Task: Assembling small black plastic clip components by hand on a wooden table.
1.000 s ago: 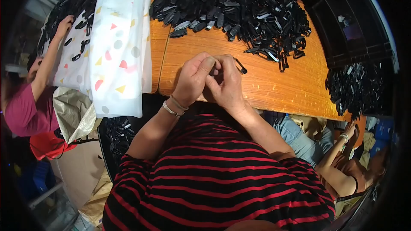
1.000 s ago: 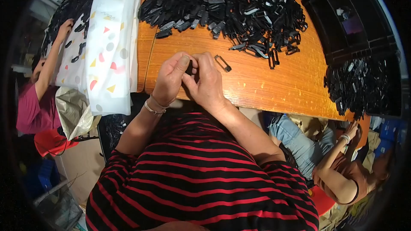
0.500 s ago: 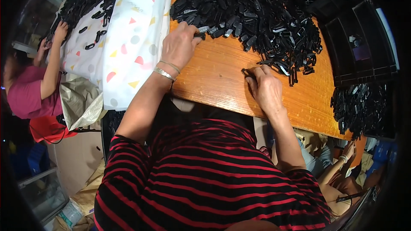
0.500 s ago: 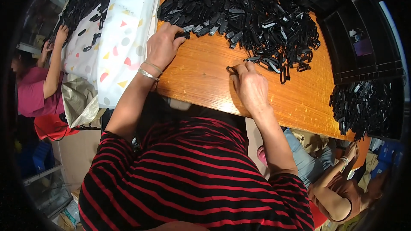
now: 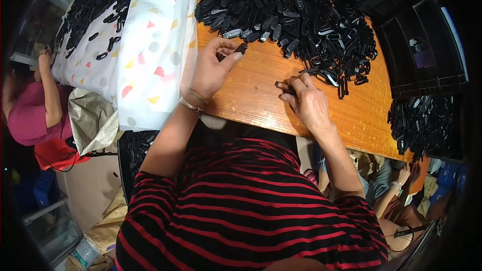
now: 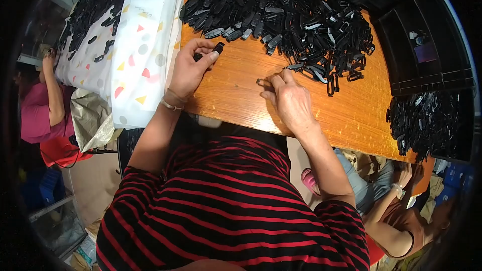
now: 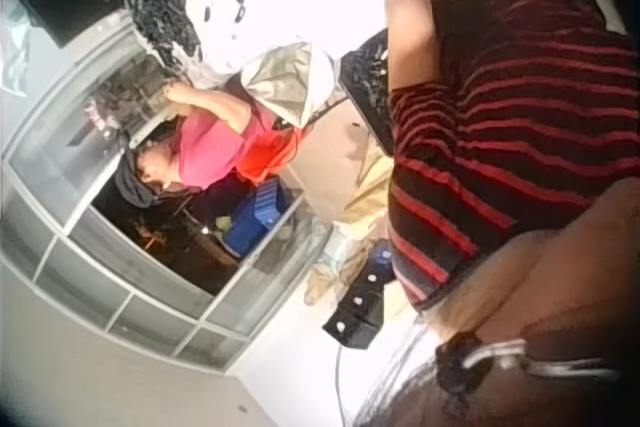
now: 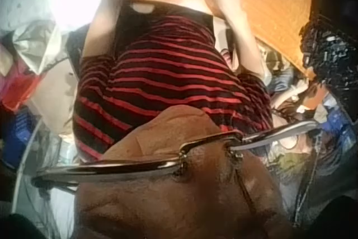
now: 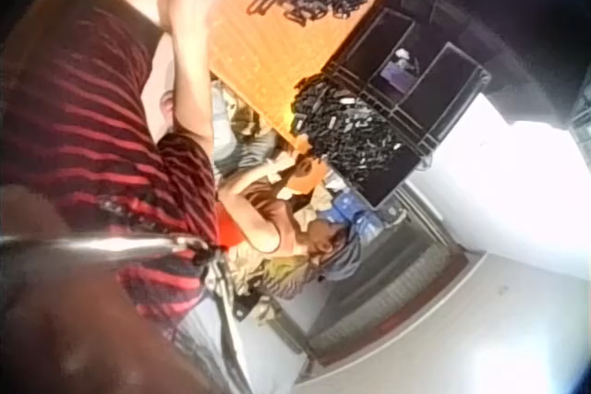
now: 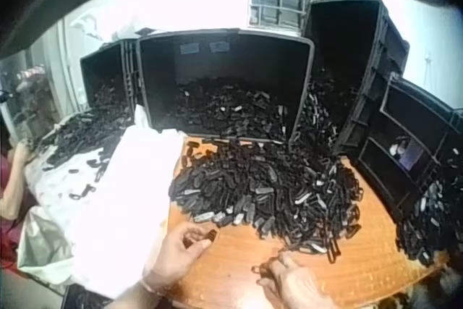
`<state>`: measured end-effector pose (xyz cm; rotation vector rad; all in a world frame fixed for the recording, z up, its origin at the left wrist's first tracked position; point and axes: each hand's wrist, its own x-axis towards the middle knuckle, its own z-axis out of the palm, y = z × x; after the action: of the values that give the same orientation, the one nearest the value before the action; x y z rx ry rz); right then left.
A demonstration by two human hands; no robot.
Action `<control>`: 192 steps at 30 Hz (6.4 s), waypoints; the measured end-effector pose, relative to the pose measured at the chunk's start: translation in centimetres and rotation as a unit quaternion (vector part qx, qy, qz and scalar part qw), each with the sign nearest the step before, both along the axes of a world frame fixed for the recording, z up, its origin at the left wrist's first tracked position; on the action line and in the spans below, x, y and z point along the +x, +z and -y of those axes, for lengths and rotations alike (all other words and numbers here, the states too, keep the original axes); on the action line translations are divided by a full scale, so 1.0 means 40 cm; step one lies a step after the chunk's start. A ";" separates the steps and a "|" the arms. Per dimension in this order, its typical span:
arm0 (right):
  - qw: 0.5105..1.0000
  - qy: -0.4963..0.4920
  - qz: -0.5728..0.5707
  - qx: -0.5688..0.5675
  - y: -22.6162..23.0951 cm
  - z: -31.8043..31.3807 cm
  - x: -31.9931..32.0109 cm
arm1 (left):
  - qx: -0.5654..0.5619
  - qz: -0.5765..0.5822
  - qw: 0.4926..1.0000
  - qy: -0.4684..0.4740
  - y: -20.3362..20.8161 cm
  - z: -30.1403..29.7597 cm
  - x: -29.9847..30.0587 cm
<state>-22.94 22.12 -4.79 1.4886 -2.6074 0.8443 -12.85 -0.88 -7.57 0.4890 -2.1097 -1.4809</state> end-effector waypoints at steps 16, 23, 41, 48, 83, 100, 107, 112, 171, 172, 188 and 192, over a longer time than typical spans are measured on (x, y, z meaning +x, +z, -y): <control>0.958 -0.011 0.180 -0.224 0.038 0.108 0.064 | 0.256 -0.069 0.957 -0.114 0.040 -0.119 0.028; 0.964 -0.002 0.152 -0.219 0.013 0.112 0.062 | 0.250 -0.065 0.962 -0.093 0.055 -0.134 0.040; 0.963 0.032 0.203 -0.175 -0.041 0.109 0.166 | 0.192 -0.009 0.958 -0.214 0.077 -0.125 0.088; 0.971 0.142 0.175 -0.083 -0.011 0.080 0.132 | 0.119 0.256 0.946 -0.159 0.148 -0.042 0.321; 0.991 0.040 -0.122 0.039 0.002 0.042 -0.060 | -0.404 0.072 0.912 0.016 0.011 0.019 -0.077; 0.985 0.039 0.119 -0.123 0.026 0.069 -0.006 | 0.303 -0.040 0.943 -0.130 0.034 -0.076 -0.004; 0.957 0.028 0.153 -0.243 0.025 0.117 0.024 | 0.273 -0.069 0.949 -0.143 0.056 -0.091 0.011; 0.958 0.025 0.151 -0.244 0.020 0.118 0.027 | 0.268 -0.083 0.948 -0.148 0.053 -0.094 0.017; 0.997 0.072 0.008 0.038 0.000 0.033 -0.057 | -0.190 0.036 0.980 -0.054 0.017 0.041 -0.088; 0.996 0.083 0.001 0.031 -0.003 0.027 -0.060 | -0.196 0.113 0.974 -0.031 0.041 0.025 -0.091; 0.991 0.026 0.086 -0.104 -0.034 0.052 -0.044 | -0.047 0.023 0.998 -0.040 -0.022 -0.036 -0.061; 0.976 -0.002 0.155 -0.153 -0.022 0.085 -0.021 | 0.284 0.017 0.955 -0.086 0.002 -0.054 -0.041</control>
<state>-23.77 18.70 -5.68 1.3590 -2.5144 1.5080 -14.48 1.29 -7.50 0.5438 -1.7602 -2.2066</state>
